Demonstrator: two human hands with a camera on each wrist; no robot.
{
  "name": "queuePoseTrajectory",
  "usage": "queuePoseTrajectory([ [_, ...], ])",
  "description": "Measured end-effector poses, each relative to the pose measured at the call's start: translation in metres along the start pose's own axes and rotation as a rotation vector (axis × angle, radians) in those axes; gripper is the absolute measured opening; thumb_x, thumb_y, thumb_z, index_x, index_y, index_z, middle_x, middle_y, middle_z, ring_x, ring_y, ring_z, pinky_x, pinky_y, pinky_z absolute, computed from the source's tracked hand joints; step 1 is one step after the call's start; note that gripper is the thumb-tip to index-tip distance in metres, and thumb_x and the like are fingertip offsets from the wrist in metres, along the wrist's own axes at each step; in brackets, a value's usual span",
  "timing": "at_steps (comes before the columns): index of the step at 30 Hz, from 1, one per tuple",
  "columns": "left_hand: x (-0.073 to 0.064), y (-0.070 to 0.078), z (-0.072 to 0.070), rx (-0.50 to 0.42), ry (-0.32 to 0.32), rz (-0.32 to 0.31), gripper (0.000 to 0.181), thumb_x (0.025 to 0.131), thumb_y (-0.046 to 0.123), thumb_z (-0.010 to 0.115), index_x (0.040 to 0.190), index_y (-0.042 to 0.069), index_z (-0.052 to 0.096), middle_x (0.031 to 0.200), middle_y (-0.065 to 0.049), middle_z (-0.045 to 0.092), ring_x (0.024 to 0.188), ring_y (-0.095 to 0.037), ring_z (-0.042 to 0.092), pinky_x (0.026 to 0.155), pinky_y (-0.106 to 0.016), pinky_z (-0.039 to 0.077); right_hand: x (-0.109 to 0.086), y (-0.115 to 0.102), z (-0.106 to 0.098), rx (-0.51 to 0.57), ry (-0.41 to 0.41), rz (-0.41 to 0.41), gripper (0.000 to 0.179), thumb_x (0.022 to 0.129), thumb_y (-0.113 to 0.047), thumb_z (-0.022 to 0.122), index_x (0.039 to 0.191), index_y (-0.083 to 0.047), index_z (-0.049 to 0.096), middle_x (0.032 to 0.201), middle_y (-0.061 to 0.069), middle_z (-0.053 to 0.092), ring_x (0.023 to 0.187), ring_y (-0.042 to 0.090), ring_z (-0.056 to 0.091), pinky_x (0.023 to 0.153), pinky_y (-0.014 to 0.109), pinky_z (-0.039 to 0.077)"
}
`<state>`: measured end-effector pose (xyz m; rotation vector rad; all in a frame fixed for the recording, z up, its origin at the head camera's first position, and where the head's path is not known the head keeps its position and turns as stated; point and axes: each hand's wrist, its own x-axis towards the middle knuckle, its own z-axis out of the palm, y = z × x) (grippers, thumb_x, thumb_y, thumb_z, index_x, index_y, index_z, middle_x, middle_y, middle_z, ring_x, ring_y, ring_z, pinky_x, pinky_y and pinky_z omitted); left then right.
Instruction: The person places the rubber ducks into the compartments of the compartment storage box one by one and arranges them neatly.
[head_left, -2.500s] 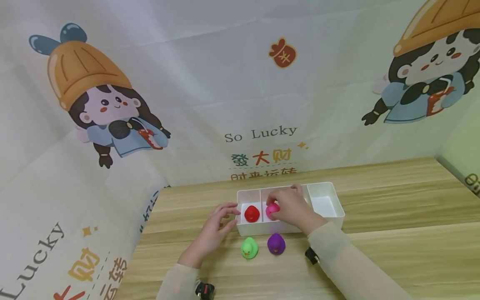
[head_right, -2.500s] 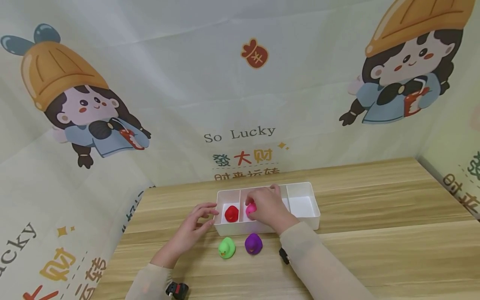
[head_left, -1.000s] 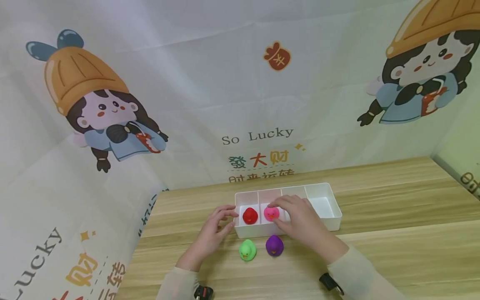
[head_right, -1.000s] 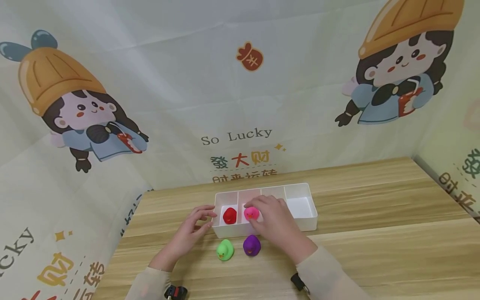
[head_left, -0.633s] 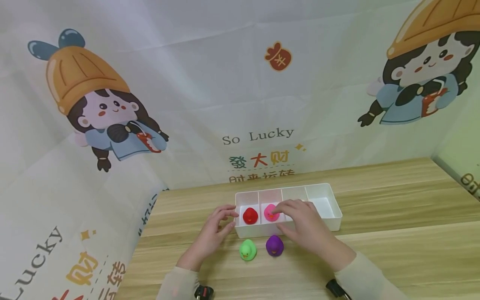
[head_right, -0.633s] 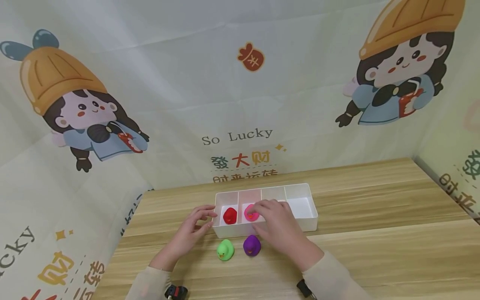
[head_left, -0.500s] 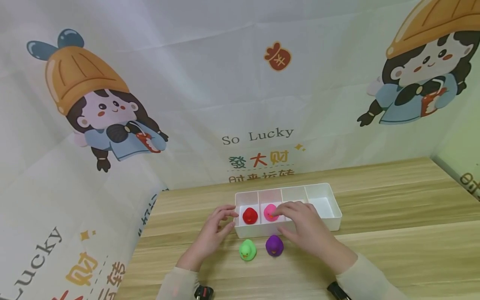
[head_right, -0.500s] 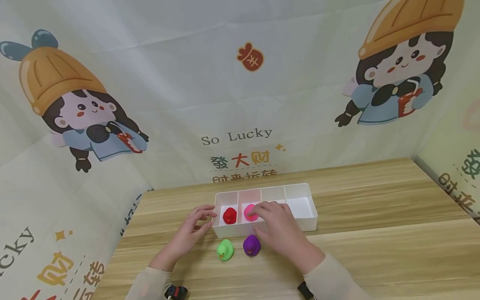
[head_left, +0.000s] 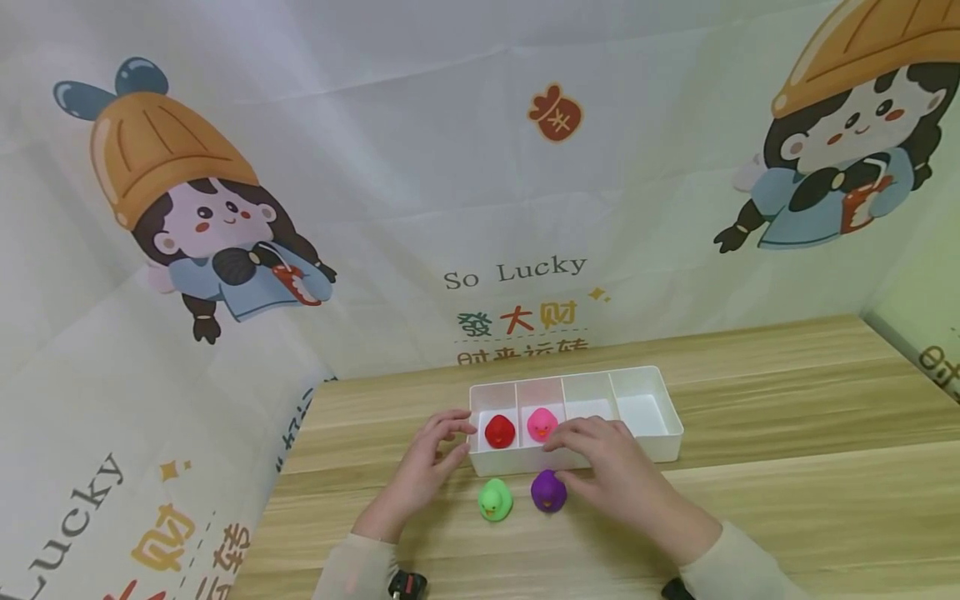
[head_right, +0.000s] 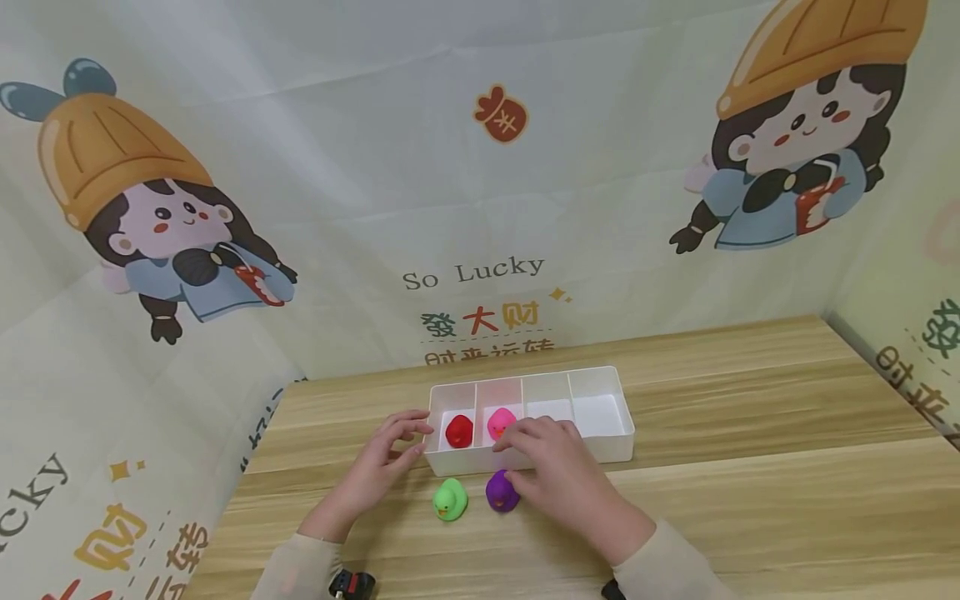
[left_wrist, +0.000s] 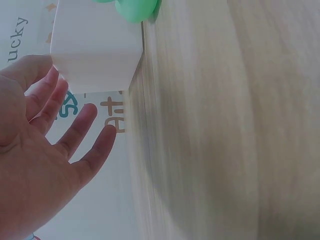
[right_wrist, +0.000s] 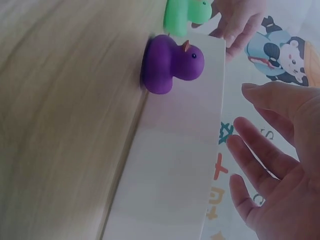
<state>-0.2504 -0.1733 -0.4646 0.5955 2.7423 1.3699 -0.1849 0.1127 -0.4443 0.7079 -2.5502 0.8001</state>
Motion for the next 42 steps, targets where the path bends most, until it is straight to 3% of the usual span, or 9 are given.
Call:
queuePoseTrajectory([
  [14, -0.001, 0.0, -0.001, 0.005, -0.001, -0.003, 0.016, 0.101, 0.006, 0.064, 0.117, 0.008, 0.069, 0.15, -0.008, 0.053, 0.121, -0.037, 0.055, 0.097, -0.055, 0.05, -0.006, -0.003, 0.007, 0.021, -0.064, 0.034, 0.032, 0.081, -0.019, 0.088, 0.11, -0.021, 0.076, 0.122, -0.003, 0.073, 0.116, 0.019, 0.064, 0.099, 0.047, 0.046],
  [29, -0.001, 0.0, -0.001, 0.006, -0.003, 0.002, 0.016, 0.102, 0.008, 0.064, 0.116, 0.01, 0.069, 0.15, -0.009, 0.054, 0.121, -0.038, 0.054, 0.097, -0.057, 0.05, -0.013, -0.006, 0.015, -0.039, -0.08, 0.036, 0.039, 0.076, -0.022, 0.09, 0.112, -0.021, 0.075, 0.119, -0.003, 0.073, 0.111, 0.018, 0.065, 0.097, 0.045, 0.048],
  [42, 0.0, 0.001, -0.001, 0.0, 0.003, -0.002, 0.017, 0.101, 0.006, 0.064, 0.117, 0.009, 0.069, 0.149, -0.008, 0.055, 0.121, -0.037, 0.056, 0.097, -0.056, 0.051, -0.015, -0.003, 0.021, -0.058, -0.081, 0.012, 0.034, 0.075, -0.022, 0.091, 0.105, -0.024, 0.075, 0.118, -0.005, 0.074, 0.111, 0.017, 0.065, 0.097, 0.046, 0.047],
])
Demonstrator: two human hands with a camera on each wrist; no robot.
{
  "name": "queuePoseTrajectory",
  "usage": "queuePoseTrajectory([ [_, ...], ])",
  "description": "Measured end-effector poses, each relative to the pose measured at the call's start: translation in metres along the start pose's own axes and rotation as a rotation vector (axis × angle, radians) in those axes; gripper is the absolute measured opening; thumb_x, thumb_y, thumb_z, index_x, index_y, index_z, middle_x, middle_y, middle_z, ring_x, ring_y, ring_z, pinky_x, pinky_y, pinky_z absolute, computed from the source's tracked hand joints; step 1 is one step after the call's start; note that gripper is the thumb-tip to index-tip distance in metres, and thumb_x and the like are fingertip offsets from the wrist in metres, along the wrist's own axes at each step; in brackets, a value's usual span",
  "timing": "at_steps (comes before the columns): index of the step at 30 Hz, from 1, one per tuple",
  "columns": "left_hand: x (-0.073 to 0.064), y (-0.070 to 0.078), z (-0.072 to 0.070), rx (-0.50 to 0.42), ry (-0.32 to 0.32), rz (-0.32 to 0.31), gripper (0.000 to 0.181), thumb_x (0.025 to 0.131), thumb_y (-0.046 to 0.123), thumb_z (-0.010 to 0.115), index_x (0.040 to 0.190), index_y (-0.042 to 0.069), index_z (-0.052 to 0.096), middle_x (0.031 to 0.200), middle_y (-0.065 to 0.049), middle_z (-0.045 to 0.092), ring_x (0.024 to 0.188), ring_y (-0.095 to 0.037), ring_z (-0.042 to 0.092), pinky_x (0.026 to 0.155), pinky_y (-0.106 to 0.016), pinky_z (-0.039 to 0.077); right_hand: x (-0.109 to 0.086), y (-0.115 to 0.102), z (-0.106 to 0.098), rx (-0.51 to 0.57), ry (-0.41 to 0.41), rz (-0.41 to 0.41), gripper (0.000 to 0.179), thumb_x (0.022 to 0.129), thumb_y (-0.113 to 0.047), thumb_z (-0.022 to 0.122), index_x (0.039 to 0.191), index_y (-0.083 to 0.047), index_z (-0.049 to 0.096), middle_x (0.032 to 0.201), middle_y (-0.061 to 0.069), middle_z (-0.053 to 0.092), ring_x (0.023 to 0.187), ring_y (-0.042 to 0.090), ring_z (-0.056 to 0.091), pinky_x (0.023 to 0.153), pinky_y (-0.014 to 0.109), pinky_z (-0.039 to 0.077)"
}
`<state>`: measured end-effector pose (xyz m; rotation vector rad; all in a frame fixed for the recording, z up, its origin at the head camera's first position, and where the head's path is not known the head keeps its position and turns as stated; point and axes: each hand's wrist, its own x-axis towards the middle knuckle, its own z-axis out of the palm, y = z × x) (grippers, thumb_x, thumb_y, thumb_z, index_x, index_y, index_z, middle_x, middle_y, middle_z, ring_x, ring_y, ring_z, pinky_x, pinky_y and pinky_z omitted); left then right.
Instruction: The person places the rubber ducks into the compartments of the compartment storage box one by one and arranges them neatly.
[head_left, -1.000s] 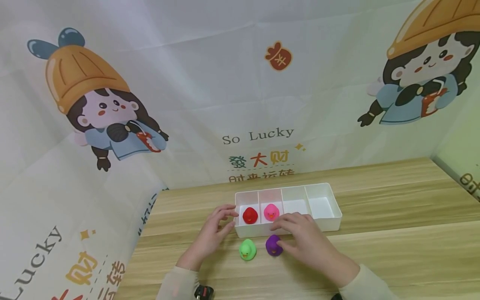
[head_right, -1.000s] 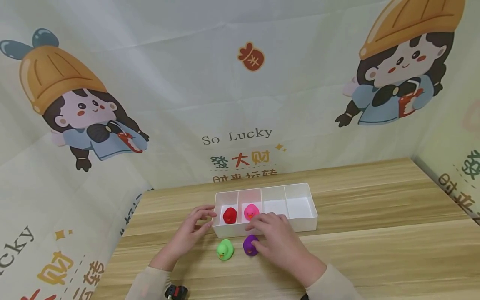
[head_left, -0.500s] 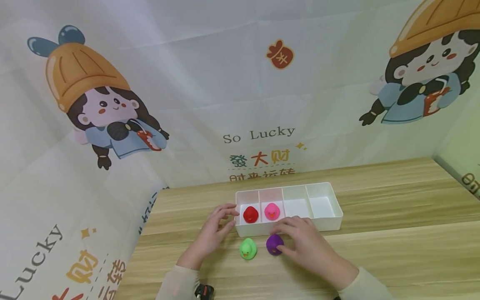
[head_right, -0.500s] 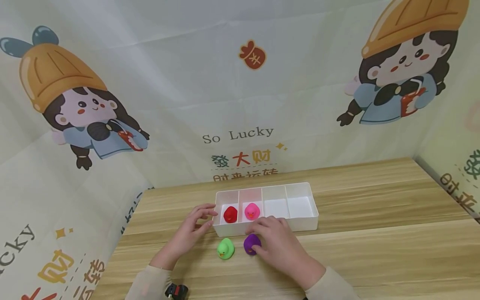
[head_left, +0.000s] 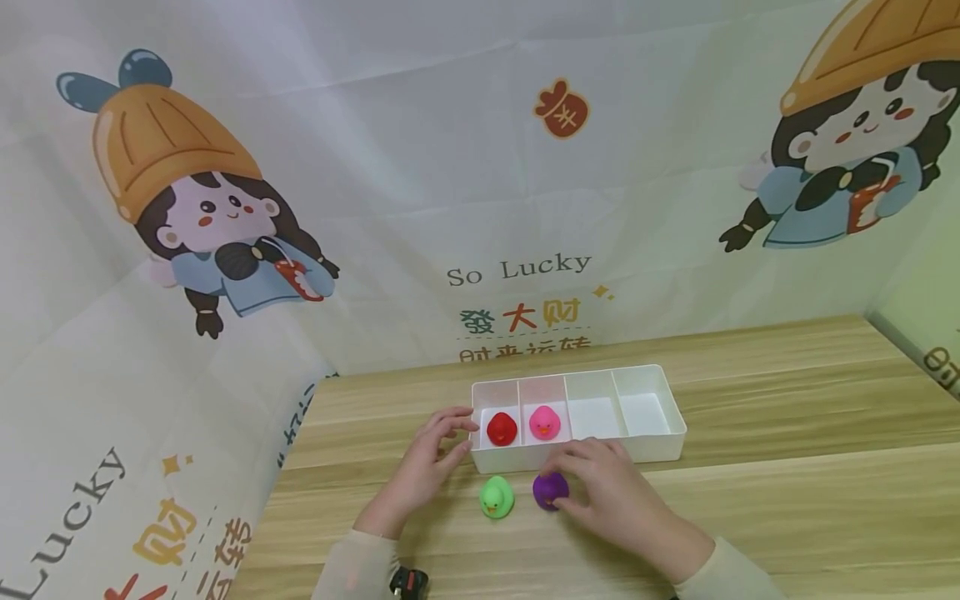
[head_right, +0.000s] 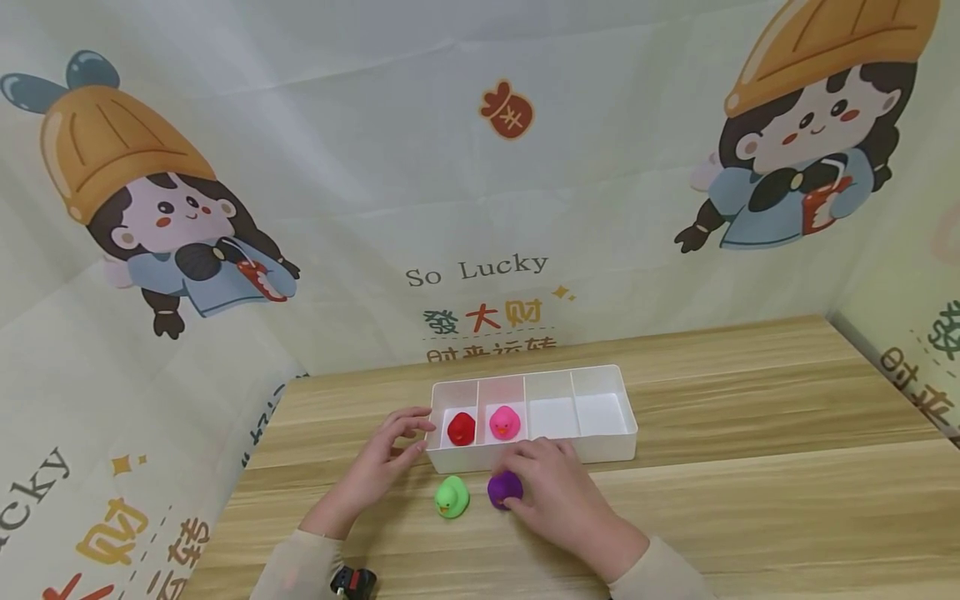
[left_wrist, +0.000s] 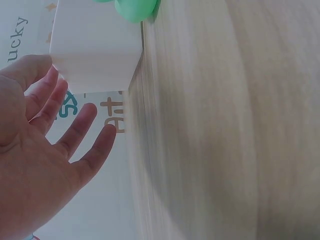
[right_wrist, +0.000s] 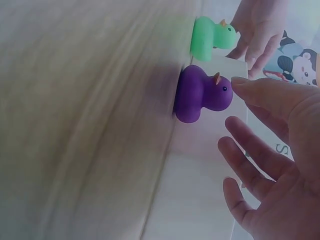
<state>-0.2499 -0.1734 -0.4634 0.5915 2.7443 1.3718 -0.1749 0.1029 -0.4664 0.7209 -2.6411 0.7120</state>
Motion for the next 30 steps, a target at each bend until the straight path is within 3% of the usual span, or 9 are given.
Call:
queuePoseTrajectory([
  [9, 0.0, -0.0004, 0.0001, -0.003, -0.005, -0.006, 0.016, 0.101, 0.007, 0.064, 0.117, 0.009, 0.069, 0.15, -0.007, 0.054, 0.121, -0.037, 0.055, 0.097, -0.056, 0.05, -0.0014, 0.0008, 0.0035, 0.007, -0.028, 0.009, 0.033, 0.074, -0.021, 0.091, 0.102, -0.024, 0.075, 0.117, -0.006, 0.073, 0.116, 0.02, 0.064, 0.102, 0.047, 0.046],
  [30, -0.0005, -0.0008, -0.0003, 0.004, -0.007, -0.005, 0.016, 0.102, 0.008, 0.064, 0.116, 0.01, 0.069, 0.15, -0.008, 0.053, 0.121, -0.036, 0.055, 0.099, -0.058, 0.05, 0.0032, -0.0026, 0.0064, -0.029, -0.05, 0.025, 0.03, 0.074, -0.025, 0.092, 0.098, -0.026, 0.074, 0.109, -0.007, 0.075, 0.113, 0.019, 0.067, 0.098, 0.047, 0.046],
])
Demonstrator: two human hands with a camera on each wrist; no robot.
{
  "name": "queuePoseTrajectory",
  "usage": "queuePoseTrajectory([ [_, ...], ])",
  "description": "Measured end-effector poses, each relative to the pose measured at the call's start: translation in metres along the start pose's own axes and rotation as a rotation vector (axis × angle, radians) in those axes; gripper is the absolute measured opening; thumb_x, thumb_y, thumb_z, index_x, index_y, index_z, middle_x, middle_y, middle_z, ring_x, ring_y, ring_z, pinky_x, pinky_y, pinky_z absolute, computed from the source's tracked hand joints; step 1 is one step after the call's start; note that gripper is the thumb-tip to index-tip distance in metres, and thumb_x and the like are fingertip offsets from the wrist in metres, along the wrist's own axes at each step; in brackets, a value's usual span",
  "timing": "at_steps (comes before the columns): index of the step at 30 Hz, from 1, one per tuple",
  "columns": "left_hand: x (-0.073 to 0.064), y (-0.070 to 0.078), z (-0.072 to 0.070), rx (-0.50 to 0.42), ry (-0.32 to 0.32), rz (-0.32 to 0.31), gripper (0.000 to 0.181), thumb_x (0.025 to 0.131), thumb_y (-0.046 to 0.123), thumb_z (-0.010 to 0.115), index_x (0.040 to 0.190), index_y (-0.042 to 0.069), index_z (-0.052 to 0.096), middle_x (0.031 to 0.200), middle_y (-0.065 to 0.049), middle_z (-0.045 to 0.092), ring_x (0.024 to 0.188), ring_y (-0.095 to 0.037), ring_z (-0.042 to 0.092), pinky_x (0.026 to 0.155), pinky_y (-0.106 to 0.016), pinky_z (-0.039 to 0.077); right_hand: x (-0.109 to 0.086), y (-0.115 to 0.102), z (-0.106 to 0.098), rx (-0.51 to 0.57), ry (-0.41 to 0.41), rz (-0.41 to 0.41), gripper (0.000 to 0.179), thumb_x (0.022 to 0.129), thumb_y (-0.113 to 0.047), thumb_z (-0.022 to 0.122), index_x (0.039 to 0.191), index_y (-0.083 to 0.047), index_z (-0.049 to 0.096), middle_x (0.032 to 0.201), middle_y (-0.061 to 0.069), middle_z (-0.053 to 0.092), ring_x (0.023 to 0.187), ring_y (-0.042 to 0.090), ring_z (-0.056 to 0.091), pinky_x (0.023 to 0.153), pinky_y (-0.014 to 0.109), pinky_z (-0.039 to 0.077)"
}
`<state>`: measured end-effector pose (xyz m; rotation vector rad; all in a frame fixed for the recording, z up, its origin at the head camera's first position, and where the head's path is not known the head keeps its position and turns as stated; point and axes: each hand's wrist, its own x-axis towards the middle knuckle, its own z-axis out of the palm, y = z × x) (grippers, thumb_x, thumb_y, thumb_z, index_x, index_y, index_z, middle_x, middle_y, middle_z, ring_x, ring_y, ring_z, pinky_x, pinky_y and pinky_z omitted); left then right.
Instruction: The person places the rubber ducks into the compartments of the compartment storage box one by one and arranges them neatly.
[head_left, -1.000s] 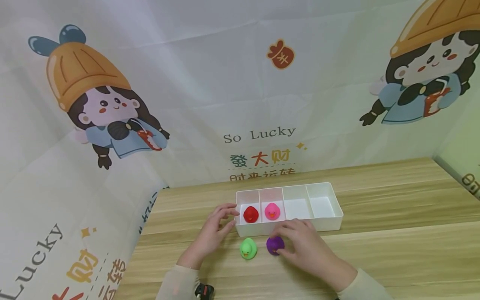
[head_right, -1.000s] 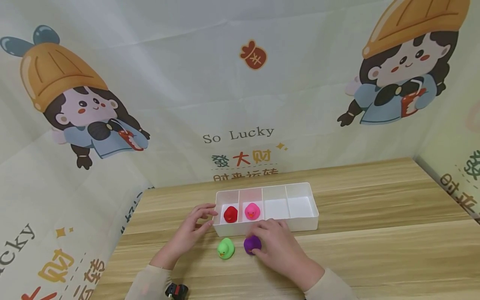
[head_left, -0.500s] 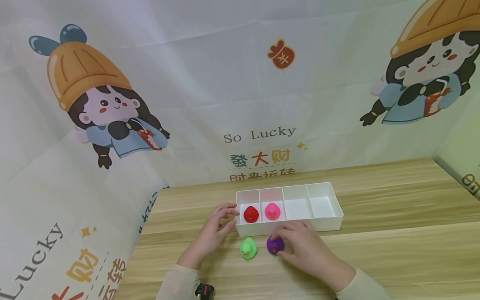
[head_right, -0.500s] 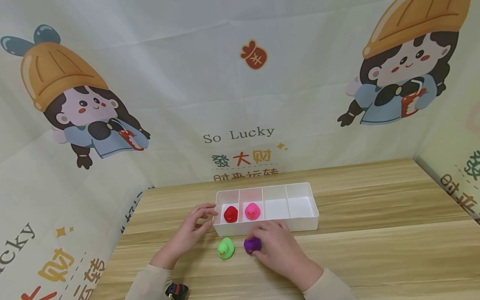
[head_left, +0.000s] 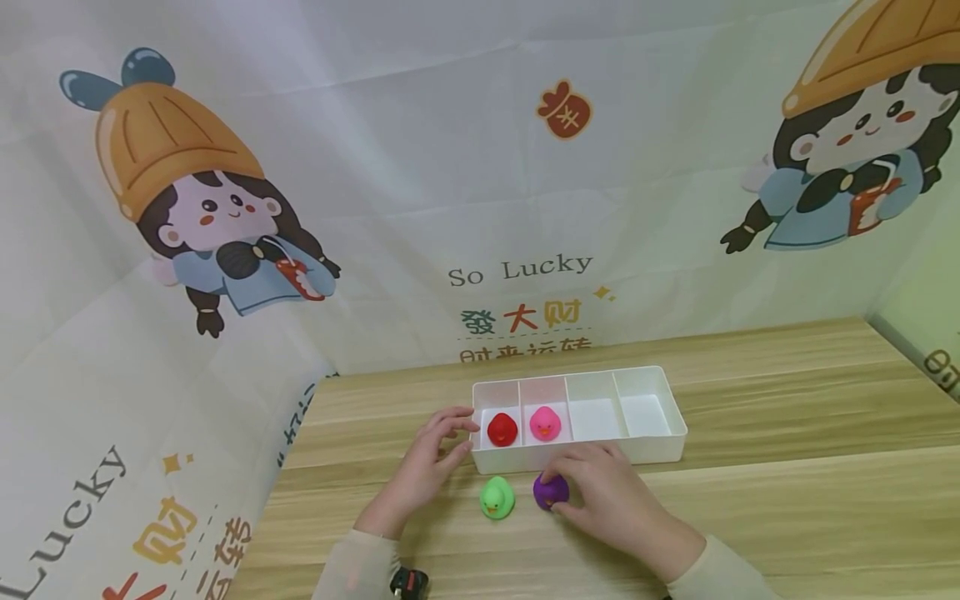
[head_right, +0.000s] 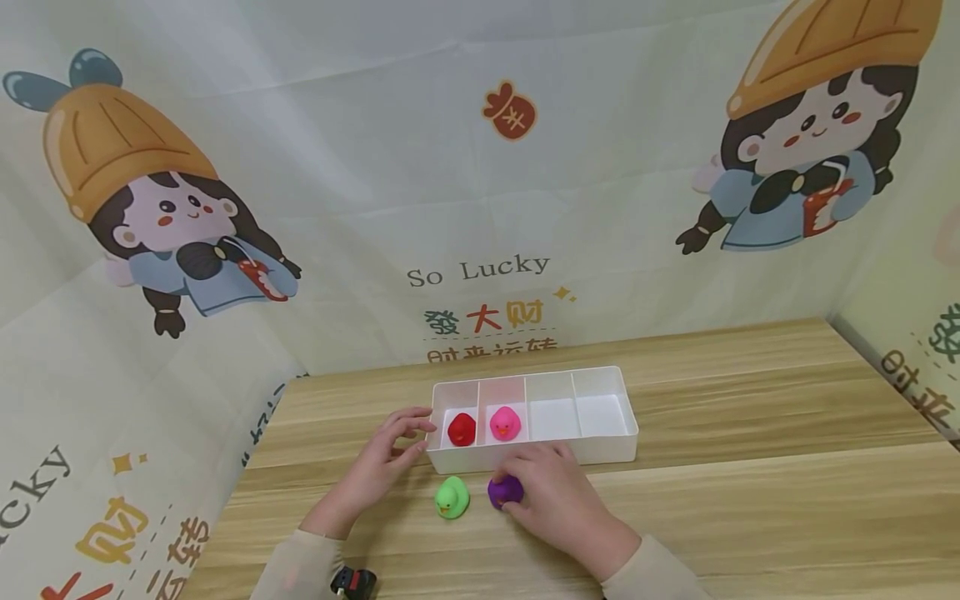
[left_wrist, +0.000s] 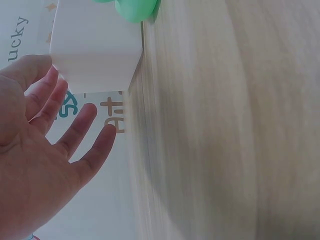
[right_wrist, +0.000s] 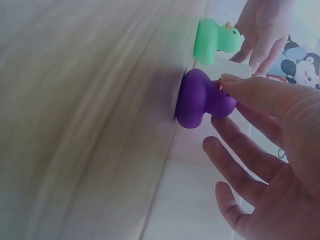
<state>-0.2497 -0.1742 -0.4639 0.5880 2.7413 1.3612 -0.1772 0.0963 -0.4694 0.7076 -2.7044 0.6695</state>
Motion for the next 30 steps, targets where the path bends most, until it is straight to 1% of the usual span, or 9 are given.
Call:
queuePoseTrajectory([
  [2, 0.0003, 0.0004, 0.0001, -0.004, -0.002, -0.002, 0.016, 0.102, 0.008, 0.063, 0.116, 0.01, 0.069, 0.151, -0.009, 0.053, 0.121, -0.036, 0.055, 0.099, -0.057, 0.05, 0.0003, -0.0003, 0.0, -0.001, 0.001, 0.0, 0.029, 0.074, -0.025, 0.091, 0.097, -0.025, 0.074, 0.108, -0.007, 0.076, 0.112, 0.019, 0.067, 0.098, 0.046, 0.046],
  [7, -0.0001, 0.0012, 0.0, -0.004, -0.003, -0.001, 0.016, 0.102, 0.007, 0.063, 0.116, 0.01, 0.069, 0.151, -0.009, 0.053, 0.122, -0.037, 0.054, 0.099, -0.058, 0.05, 0.002, -0.0015, 0.0009, 0.029, -0.002, -0.007, 0.029, 0.073, -0.021, 0.091, 0.096, -0.021, 0.074, 0.103, -0.006, 0.075, 0.106, 0.019, 0.068, 0.097, 0.043, 0.053],
  [10, -0.0006, 0.0019, -0.0002, -0.001, -0.003, 0.001, 0.016, 0.102, 0.007, 0.063, 0.117, 0.009, 0.069, 0.15, -0.008, 0.053, 0.122, -0.036, 0.054, 0.1, -0.059, 0.05, 0.0026, -0.0024, 0.002, 0.043, 0.001, -0.008, 0.03, 0.072, -0.019, 0.091, 0.096, -0.021, 0.074, 0.1, -0.007, 0.075, 0.101, 0.017, 0.068, 0.094, 0.04, 0.056],
  [16, -0.0006, 0.0037, 0.0003, -0.008, 0.001, -0.004, 0.017, 0.101, 0.005, 0.063, 0.117, 0.008, 0.068, 0.15, -0.009, 0.053, 0.123, -0.038, 0.054, 0.101, -0.059, 0.049, 0.0029, -0.0035, 0.0048, 0.004, 0.015, -0.036, 0.031, 0.07, -0.02, 0.092, 0.094, -0.022, 0.073, 0.094, -0.01, 0.072, 0.092, 0.011, 0.066, 0.086, 0.034, 0.056],
  [22, -0.0007, 0.0041, 0.0002, -0.01, 0.003, 0.003, 0.017, 0.101, 0.005, 0.063, 0.117, 0.007, 0.068, 0.149, -0.009, 0.053, 0.123, -0.04, 0.054, 0.101, -0.059, 0.049, 0.0035, -0.0031, 0.0066, -0.015, 0.033, -0.043, 0.03, 0.07, -0.019, 0.092, 0.093, -0.023, 0.072, 0.095, -0.009, 0.073, 0.093, 0.012, 0.067, 0.086, 0.034, 0.057],
  [30, -0.0008, 0.0022, -0.0003, -0.001, -0.001, 0.008, 0.015, 0.101, 0.006, 0.063, 0.116, 0.008, 0.068, 0.149, -0.008, 0.054, 0.124, -0.041, 0.054, 0.101, -0.059, 0.05, 0.004, -0.0027, 0.007, -0.002, 0.038, -0.042, 0.029, 0.072, -0.019, 0.092, 0.093, -0.023, 0.073, 0.096, -0.008, 0.074, 0.095, 0.013, 0.069, 0.088, 0.035, 0.057],
])
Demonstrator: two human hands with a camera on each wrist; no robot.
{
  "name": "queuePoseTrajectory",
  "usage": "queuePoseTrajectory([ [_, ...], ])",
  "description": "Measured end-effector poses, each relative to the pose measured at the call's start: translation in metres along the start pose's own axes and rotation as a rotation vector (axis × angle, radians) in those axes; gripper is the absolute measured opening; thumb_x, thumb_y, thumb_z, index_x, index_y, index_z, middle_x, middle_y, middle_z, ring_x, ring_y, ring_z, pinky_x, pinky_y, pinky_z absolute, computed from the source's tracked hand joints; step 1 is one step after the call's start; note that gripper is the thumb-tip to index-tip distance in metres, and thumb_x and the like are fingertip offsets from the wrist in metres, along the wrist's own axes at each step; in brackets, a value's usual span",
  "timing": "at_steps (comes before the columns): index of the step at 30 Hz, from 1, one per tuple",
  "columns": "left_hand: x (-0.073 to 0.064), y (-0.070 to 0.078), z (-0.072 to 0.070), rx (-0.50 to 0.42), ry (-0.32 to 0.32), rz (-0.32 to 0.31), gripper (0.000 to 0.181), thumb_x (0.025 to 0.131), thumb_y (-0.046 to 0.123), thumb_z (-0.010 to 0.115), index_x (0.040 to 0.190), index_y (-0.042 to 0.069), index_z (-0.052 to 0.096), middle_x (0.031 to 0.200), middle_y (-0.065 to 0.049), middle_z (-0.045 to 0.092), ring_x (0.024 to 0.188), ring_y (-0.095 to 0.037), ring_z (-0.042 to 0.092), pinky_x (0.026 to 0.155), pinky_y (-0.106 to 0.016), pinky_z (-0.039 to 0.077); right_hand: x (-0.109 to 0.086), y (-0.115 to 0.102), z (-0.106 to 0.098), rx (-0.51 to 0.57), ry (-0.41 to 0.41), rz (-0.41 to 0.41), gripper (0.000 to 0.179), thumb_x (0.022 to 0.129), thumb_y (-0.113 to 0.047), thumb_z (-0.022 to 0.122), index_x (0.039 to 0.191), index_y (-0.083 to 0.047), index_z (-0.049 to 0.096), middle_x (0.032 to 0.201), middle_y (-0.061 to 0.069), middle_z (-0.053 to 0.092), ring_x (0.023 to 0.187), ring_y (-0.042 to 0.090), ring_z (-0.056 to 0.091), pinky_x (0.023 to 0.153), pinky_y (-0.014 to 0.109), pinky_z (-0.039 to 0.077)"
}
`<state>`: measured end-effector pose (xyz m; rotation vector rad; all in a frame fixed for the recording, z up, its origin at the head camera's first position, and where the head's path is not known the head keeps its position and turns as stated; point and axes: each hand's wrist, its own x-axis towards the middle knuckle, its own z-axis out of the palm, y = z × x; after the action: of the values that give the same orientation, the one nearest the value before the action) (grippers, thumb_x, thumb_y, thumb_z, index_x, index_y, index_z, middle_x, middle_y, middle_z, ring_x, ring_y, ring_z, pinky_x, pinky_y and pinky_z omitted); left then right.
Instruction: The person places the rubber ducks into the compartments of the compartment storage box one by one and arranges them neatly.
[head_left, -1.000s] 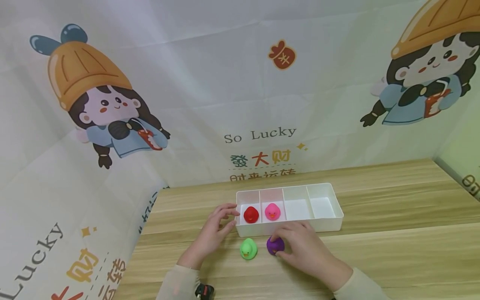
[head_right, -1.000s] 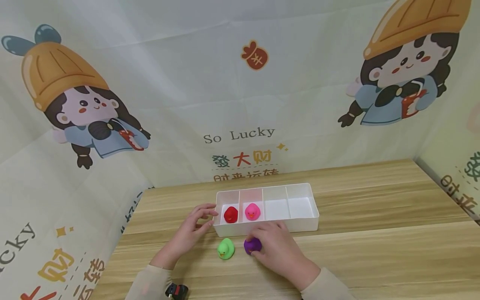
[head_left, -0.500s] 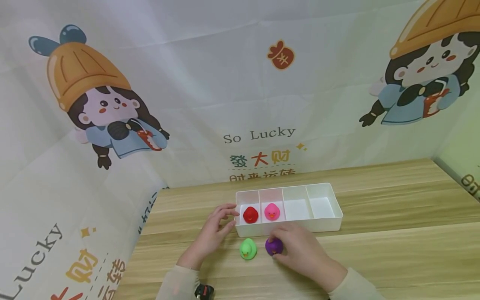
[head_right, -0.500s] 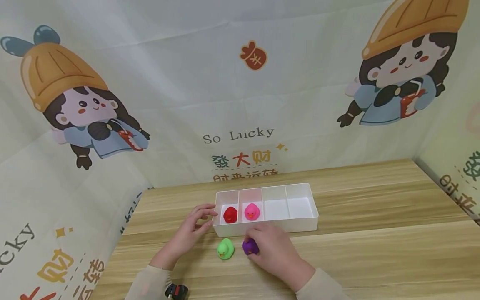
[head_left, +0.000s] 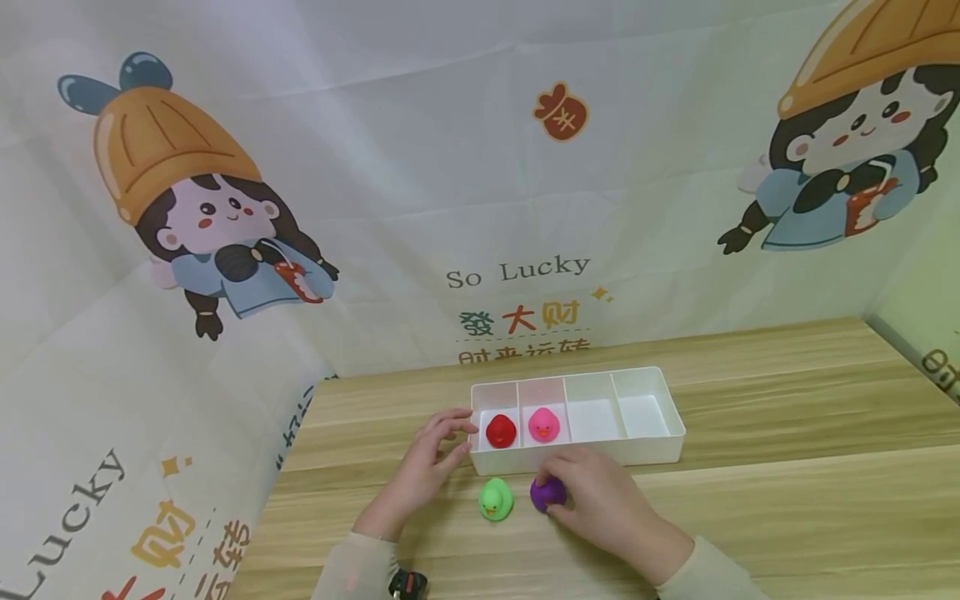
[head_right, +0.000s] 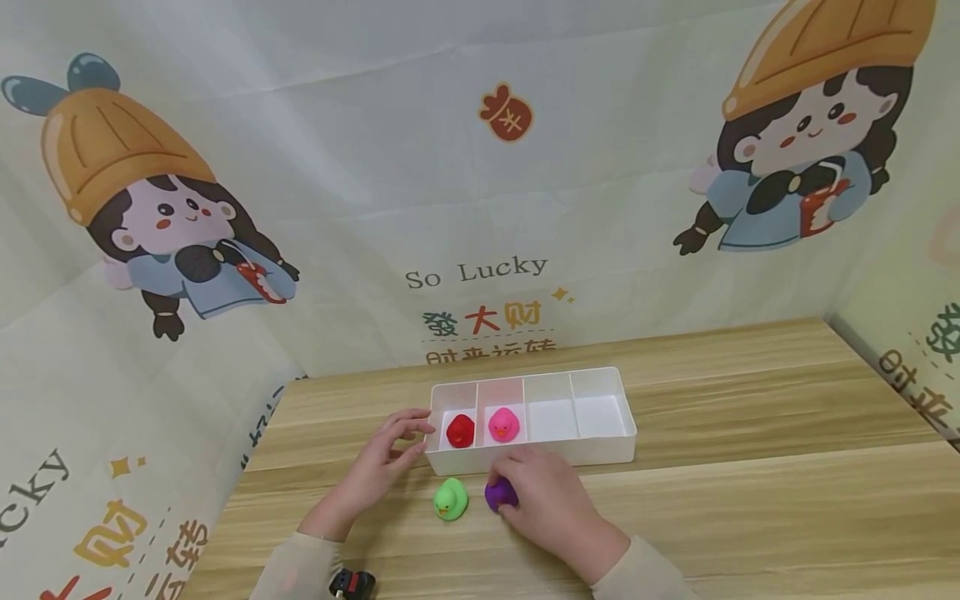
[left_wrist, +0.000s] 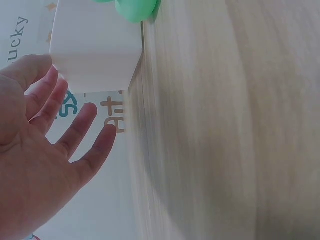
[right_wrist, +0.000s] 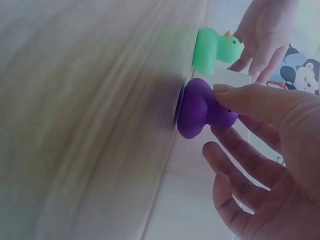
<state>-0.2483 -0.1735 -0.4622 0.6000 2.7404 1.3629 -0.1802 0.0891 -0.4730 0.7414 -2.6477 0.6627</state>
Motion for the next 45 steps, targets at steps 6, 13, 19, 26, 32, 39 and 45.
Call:
queuePoseTrajectory([
  [6, 0.001, 0.0, 0.002, -0.008, -0.001, 0.006, 0.016, 0.101, 0.005, 0.063, 0.116, 0.008, 0.068, 0.149, -0.009, 0.054, 0.123, -0.04, 0.054, 0.1, -0.058, 0.05, -0.004, 0.001, -0.003, 0.031, 0.006, 0.025, 0.03, 0.071, -0.019, 0.091, 0.095, -0.024, 0.073, 0.1, -0.009, 0.075, 0.099, 0.014, 0.069, 0.091, 0.036, 0.058],
  [13, 0.002, -0.002, 0.003, -0.01, -0.003, 0.0, 0.017, 0.101, 0.005, 0.063, 0.117, 0.008, 0.068, 0.15, -0.009, 0.053, 0.123, -0.037, 0.055, 0.1, -0.058, 0.05, -0.006, 0.001, -0.008, 0.041, 0.053, 0.017, 0.032, 0.07, -0.016, 0.091, 0.095, -0.023, 0.073, 0.101, -0.008, 0.076, 0.099, 0.014, 0.07, 0.09, 0.036, 0.058],
  [19, -0.001, -0.003, 0.0, -0.012, 0.004, -0.003, 0.017, 0.101, 0.004, 0.063, 0.117, 0.007, 0.068, 0.15, -0.009, 0.054, 0.123, -0.038, 0.055, 0.1, -0.059, 0.05, -0.006, 0.0, -0.008, 0.038, 0.065, 0.009, 0.032, 0.07, -0.016, 0.092, 0.096, -0.022, 0.074, 0.104, -0.006, 0.077, 0.102, 0.016, 0.07, 0.093, 0.038, 0.058],
  [26, -0.001, -0.003, -0.001, -0.023, 0.0, -0.022, 0.017, 0.101, 0.006, 0.063, 0.118, 0.008, 0.068, 0.15, -0.006, 0.053, 0.124, -0.036, 0.054, 0.102, -0.059, 0.049, -0.006, -0.001, -0.013, 0.026, 0.061, 0.021, 0.032, 0.071, -0.017, 0.092, 0.097, -0.023, 0.074, 0.104, -0.008, 0.076, 0.097, 0.012, 0.067, 0.088, 0.033, 0.058],
  [32, -0.001, -0.001, 0.0, -0.028, -0.001, -0.024, 0.017, 0.101, 0.005, 0.063, 0.117, 0.007, 0.068, 0.15, -0.006, 0.053, 0.124, -0.037, 0.054, 0.101, -0.058, 0.049, -0.006, -0.003, -0.019, 0.017, 0.074, 0.012, 0.033, 0.071, -0.017, 0.092, 0.098, -0.024, 0.073, 0.1, -0.012, 0.073, 0.09, 0.006, 0.062, 0.082, 0.028, 0.057],
  [39, -0.001, -0.001, 0.0, -0.03, 0.001, -0.025, 0.017, 0.101, 0.005, 0.063, 0.117, 0.007, 0.068, 0.15, -0.007, 0.053, 0.124, -0.037, 0.054, 0.101, -0.058, 0.049, -0.006, -0.004, -0.023, -0.025, 0.078, 0.005, 0.032, 0.072, -0.018, 0.091, 0.098, -0.025, 0.073, 0.1, -0.012, 0.073, 0.091, 0.006, 0.062, 0.082, 0.028, 0.057],
  [45, 0.0, 0.0, 0.001, -0.035, 0.004, -0.02, 0.017, 0.101, 0.005, 0.063, 0.117, 0.008, 0.068, 0.151, -0.007, 0.053, 0.123, -0.035, 0.055, 0.1, -0.058, 0.049, -0.004, -0.006, -0.029, -0.008, 0.077, 0.024, 0.032, 0.074, -0.019, 0.091, 0.101, -0.023, 0.074, 0.102, -0.012, 0.074, 0.093, 0.006, 0.062, 0.084, 0.03, 0.057],
])
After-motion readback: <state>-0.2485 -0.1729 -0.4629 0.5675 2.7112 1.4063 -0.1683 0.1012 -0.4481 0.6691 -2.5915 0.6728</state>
